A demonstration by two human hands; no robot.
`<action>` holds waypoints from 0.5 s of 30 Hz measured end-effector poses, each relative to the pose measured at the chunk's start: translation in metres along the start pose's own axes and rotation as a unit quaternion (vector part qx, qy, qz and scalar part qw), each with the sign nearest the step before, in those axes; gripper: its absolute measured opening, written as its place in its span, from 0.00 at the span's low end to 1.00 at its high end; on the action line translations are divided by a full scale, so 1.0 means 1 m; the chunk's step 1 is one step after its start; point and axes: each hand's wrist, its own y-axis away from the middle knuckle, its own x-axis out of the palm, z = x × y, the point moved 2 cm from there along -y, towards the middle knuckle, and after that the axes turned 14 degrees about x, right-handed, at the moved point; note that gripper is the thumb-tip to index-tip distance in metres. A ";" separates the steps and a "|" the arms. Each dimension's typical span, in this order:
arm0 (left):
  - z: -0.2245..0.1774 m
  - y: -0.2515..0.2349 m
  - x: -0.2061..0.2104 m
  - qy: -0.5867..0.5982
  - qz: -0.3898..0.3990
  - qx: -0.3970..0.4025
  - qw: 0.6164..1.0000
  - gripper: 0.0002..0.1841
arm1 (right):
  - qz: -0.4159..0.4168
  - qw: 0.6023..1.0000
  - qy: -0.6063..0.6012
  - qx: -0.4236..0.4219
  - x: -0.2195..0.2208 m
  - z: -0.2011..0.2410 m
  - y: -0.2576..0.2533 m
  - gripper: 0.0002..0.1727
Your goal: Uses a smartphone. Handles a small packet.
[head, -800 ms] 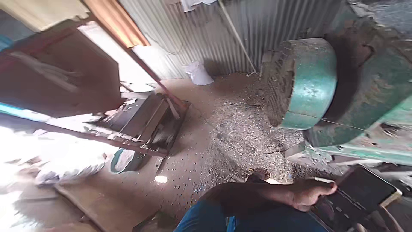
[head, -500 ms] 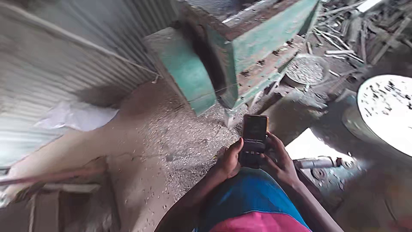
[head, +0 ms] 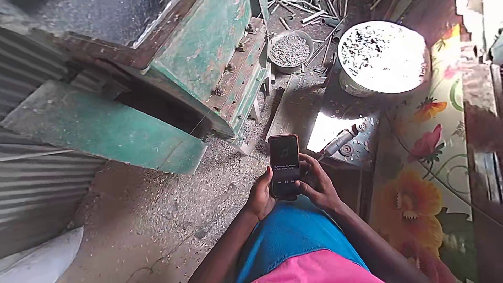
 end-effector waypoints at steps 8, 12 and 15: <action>0.006 -0.013 0.008 0.025 0.019 -0.045 0.998 0.31 | -0.082 0.995 0.024 -0.051 -0.009 -0.005 0.020 0.32; 0.007 -0.018 0.009 0.022 0.032 -0.062 0.997 0.30 | -0.109 0.991 0.058 -0.044 -0.012 -0.005 0.022 0.31; 0.004 -0.020 0.010 -0.008 0.029 -0.074 0.997 0.29 | -0.130 0.986 0.098 -0.034 -0.015 -0.004 0.024 0.28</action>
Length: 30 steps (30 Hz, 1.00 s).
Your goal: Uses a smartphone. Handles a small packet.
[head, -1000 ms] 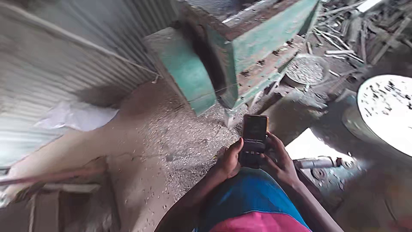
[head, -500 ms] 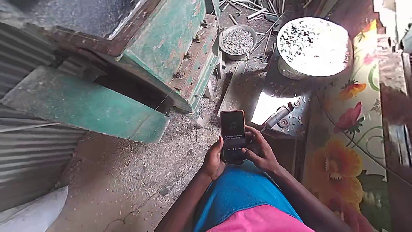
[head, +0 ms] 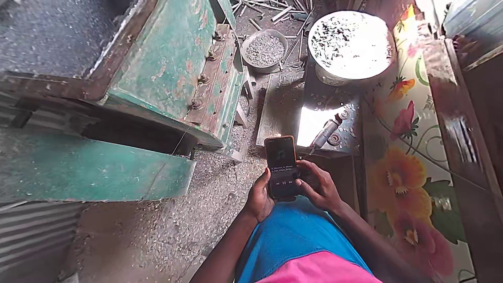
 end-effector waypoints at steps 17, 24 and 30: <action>0.005 -0.043 0.010 -0.184 0.121 -0.159 0.962 0.32 | 0.191 0.716 -0.649 0.172 0.008 -0.038 -0.035 0.40; 0.008 -0.050 -0.034 -0.405 0.054 -0.081 0.909 0.30 | -0.031 0.861 -0.133 0.490 -0.050 -0.125 0.022 0.34; -0.008 -0.009 -0.083 -0.392 -0.013 -0.032 0.919 0.26 | 0.123 0.755 -0.034 0.643 -0.020 -0.169 0.148 0.37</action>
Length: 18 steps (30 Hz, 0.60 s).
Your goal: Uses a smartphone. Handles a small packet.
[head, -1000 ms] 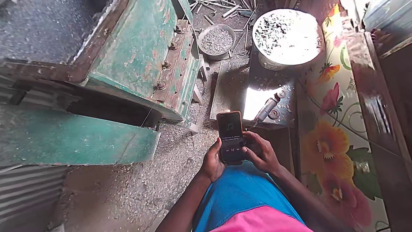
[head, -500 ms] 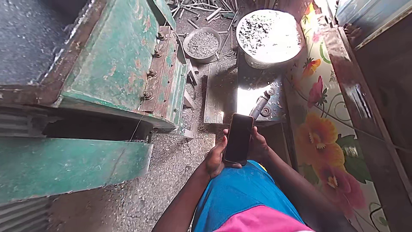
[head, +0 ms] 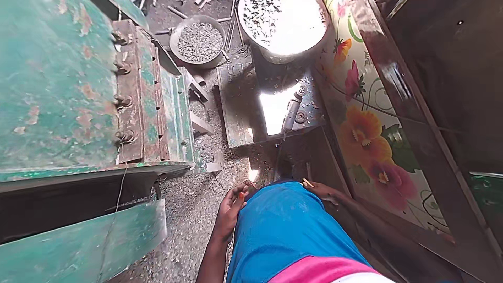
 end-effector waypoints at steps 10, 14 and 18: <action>-0.144 -0.002 -0.018 0.010 0.076 0.448 0.891 0.23 | 0.117 0.992 0.017 -0.045 0.012 0.000 0.036 0.38; -0.069 -0.069 0.032 -0.119 0.140 0.342 0.922 0.18 | 0.113 0.992 -0.028 -0.054 0.005 0.002 0.037 0.40; 0.039 -0.118 0.120 -0.276 0.500 0.199 0.797 0.16 | 0.097 0.970 -0.216 -0.051 -0.003 -0.027 0.034 0.35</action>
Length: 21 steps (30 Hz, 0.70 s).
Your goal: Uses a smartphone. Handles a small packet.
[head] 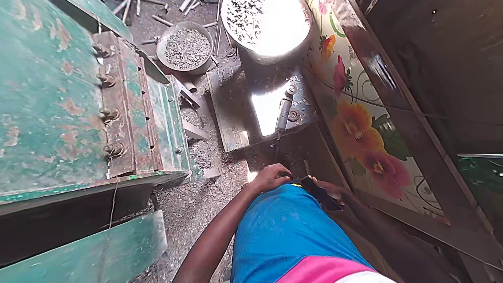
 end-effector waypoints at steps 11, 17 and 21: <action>0.021 -0.073 0.063 -0.194 0.358 -0.055 0.912 0.15 | -0.068 0.994 -0.087 0.009 0.003 -0.038 -0.003 0.36; 0.013 -0.094 0.076 -0.254 0.432 -0.022 0.865 0.16 | -0.063 0.991 -0.116 -0.023 -0.007 -0.042 -0.003 0.36; -0.003 -0.102 0.072 -0.269 0.432 -0.034 0.860 0.15 | -0.046 0.988 -0.136 -0.062 -0.009 -0.040 -0.003 0.30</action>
